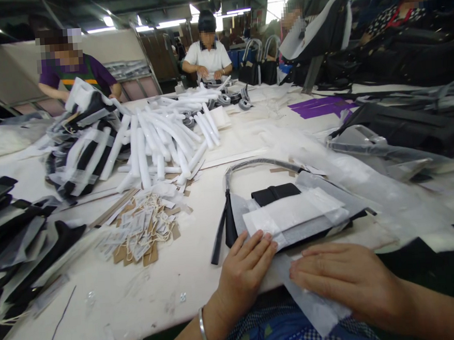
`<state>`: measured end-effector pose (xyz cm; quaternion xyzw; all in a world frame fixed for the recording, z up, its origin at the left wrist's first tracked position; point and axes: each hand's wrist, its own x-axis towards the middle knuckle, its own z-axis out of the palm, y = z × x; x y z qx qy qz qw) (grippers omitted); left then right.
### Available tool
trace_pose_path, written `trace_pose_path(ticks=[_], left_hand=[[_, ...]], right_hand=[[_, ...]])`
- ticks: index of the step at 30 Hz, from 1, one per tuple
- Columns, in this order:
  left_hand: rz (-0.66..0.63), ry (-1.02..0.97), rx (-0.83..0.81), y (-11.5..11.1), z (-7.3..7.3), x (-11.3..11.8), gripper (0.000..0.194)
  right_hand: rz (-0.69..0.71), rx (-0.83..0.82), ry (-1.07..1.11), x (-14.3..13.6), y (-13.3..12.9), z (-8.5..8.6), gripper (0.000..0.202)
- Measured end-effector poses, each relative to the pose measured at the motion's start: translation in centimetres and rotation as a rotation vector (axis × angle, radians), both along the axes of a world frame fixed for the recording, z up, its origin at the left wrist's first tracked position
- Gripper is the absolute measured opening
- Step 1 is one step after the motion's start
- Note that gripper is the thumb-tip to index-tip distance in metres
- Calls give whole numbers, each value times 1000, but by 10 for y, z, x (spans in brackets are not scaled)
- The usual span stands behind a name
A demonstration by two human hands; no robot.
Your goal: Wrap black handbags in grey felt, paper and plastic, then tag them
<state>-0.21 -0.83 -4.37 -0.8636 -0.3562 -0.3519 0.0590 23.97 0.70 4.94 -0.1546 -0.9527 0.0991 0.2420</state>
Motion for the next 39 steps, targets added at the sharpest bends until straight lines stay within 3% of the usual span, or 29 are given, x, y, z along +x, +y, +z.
trace_pose_path(ticks=[7, 12, 18, 25, 30, 39], left_hand=[[-5, -74, 20, 0, -6, 3, 31], [-16, -109, 10, -1, -7, 1, 31], [-23, -187, -78, -5, 1, 2, 37], [8, -259, -143, -1, 13, 7, 31], [184, -141, -79, 3, 9, 16, 39], [260, 76, 25, 6, 1, 23, 46]], right_hand=[[-199, -192, -20, -25, 54, 6, 39], [-340, -305, -71, -48, 84, -11, 23], [-521, -499, -144, -58, 97, -23, 7], [-573, -600, -212, -61, 109, -27, 16], [-587, -602, -224, -64, 118, -29, 27], [-588, -517, -212, -69, 126, -29, 26]])
